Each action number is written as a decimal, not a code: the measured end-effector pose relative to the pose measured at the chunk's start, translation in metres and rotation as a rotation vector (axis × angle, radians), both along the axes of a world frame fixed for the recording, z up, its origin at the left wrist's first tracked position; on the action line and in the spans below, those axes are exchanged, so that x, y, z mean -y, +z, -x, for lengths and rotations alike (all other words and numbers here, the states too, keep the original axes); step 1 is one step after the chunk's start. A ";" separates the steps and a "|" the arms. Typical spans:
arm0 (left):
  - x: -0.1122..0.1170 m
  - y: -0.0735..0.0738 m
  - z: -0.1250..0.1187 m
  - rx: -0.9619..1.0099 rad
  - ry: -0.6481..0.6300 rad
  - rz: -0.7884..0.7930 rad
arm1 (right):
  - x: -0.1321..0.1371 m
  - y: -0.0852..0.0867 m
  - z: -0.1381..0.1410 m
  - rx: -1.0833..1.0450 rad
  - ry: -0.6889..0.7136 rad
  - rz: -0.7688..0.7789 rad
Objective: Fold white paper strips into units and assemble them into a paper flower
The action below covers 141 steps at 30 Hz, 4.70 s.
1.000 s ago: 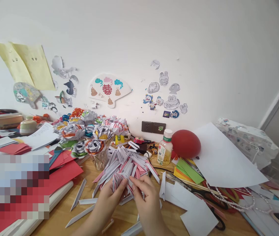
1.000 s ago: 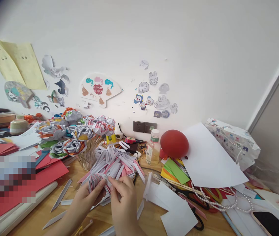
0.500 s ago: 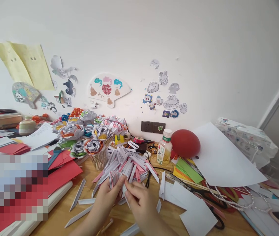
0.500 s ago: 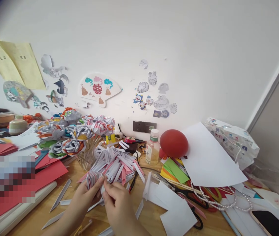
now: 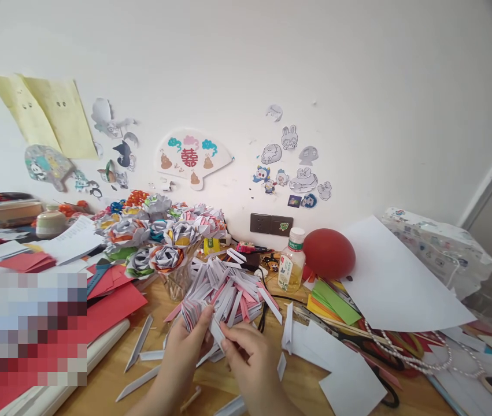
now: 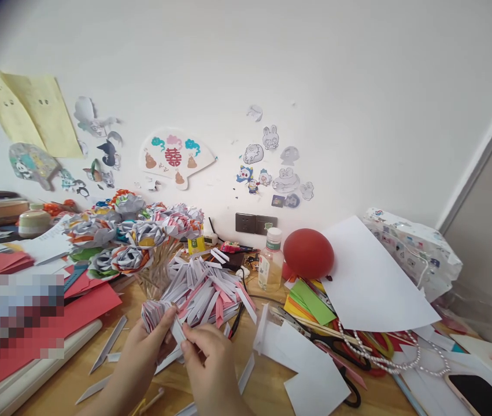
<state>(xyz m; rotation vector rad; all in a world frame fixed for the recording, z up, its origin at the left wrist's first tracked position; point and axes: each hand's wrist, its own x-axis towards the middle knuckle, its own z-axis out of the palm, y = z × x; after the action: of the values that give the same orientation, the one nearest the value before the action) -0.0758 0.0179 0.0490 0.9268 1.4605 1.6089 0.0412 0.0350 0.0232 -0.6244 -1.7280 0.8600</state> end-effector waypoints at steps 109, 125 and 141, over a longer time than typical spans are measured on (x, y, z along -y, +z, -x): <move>0.025 0.019 -0.090 0.049 -0.735 -0.226 | 0.027 0.007 -0.084 -0.426 0.282 0.544; 0.019 0.006 -0.092 0.065 -0.470 -0.182 | 0.027 0.002 -0.074 -0.259 0.080 0.382; 0.012 -0.002 -0.088 0.069 -0.414 -0.277 | 0.020 -0.022 -0.057 -0.230 0.067 0.356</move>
<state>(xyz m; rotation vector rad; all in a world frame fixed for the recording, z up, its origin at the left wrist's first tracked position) 0.0125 0.0055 0.0473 1.2247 0.9328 1.5299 0.0983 0.0147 0.0010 -0.6736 -1.4056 1.2528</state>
